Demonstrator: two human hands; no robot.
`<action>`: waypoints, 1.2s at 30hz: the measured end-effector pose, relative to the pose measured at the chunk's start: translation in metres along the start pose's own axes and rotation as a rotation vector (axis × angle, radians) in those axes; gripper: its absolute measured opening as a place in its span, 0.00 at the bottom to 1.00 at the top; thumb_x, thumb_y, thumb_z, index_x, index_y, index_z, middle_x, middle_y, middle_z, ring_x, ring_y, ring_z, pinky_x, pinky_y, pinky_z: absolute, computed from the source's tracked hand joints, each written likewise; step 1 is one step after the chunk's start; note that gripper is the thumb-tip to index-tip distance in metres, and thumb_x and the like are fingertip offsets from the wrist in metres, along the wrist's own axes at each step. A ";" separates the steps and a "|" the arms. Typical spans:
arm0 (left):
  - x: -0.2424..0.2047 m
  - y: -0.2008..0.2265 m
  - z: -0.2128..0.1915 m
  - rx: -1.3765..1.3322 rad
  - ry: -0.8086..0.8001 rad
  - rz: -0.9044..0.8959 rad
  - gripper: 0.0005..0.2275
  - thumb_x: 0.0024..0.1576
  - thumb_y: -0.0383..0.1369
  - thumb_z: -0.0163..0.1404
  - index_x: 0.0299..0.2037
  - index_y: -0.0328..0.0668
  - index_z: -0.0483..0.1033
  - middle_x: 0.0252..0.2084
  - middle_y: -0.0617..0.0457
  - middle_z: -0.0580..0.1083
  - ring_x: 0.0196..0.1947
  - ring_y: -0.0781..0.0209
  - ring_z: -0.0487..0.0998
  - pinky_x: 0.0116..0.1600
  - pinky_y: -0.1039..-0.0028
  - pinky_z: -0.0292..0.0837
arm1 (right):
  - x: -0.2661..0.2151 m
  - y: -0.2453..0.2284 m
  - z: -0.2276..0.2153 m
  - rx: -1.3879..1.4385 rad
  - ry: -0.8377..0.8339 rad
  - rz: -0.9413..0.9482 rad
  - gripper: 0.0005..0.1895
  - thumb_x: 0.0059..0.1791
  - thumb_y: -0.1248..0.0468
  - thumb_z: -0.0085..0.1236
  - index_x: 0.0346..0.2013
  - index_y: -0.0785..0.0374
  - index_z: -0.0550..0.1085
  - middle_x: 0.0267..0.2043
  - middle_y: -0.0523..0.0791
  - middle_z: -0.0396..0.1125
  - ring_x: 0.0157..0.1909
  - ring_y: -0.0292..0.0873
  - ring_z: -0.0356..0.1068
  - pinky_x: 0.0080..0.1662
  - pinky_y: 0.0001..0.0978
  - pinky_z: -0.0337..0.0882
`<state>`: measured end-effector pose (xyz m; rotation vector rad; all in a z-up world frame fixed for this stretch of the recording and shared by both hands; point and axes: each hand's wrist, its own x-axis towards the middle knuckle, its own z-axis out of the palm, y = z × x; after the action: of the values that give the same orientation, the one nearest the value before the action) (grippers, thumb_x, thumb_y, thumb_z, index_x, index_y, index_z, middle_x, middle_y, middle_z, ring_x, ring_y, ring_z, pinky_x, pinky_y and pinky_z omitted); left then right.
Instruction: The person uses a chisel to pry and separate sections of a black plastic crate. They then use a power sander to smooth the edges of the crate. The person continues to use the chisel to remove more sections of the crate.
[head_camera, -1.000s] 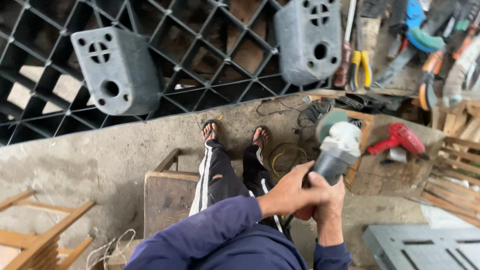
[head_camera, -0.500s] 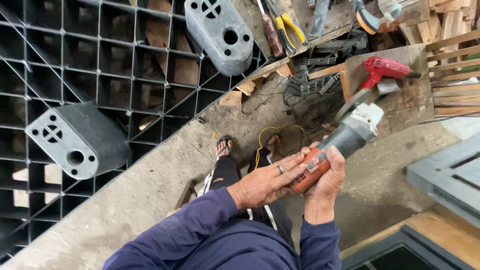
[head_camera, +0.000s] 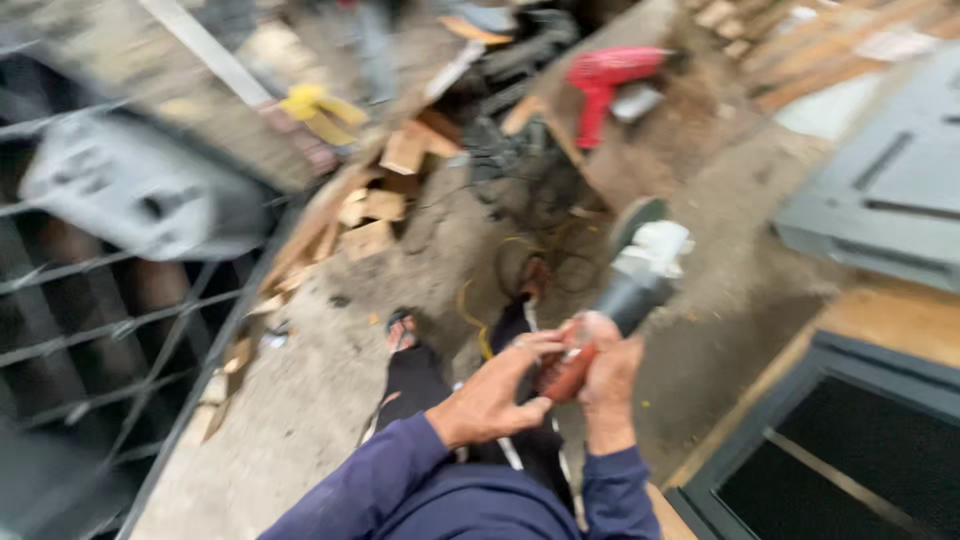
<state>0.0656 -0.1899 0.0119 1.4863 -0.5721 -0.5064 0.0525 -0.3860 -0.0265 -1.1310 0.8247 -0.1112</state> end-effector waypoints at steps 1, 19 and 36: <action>0.015 -0.002 0.012 -0.106 0.018 -0.108 0.32 0.55 0.37 0.54 0.70 0.37 0.60 0.74 0.39 0.59 0.72 0.48 0.64 0.70 0.64 0.62 | 0.007 -0.004 -0.013 -0.006 0.057 -0.016 0.13 0.47 0.64 0.60 0.40 0.72 0.71 0.29 0.48 0.71 0.26 0.43 0.71 0.31 0.35 0.72; 0.359 -0.156 0.141 -0.035 -0.005 -0.968 0.33 0.41 0.49 0.65 0.50 0.27 0.75 0.43 0.35 0.80 0.43 0.51 0.84 0.49 0.65 0.78 | 0.258 -0.021 -0.125 -0.408 0.211 -0.003 0.21 0.44 0.63 0.62 0.50 0.63 0.68 0.40 0.46 0.72 0.39 0.38 0.72 0.40 0.35 0.74; 0.439 -0.323 0.148 0.247 -0.060 -1.062 0.39 0.44 0.59 0.61 0.49 0.23 0.77 0.45 0.30 0.79 0.47 0.40 0.83 0.54 0.59 0.76 | 0.411 0.085 -0.161 -0.764 0.264 0.167 0.15 0.49 0.59 0.61 0.42 0.67 0.70 0.38 0.53 0.74 0.39 0.47 0.75 0.41 0.42 0.73</action>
<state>0.3204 -0.5926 -0.2918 1.9559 0.1804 -1.3308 0.2151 -0.6633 -0.3410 -1.7772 1.2458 0.2199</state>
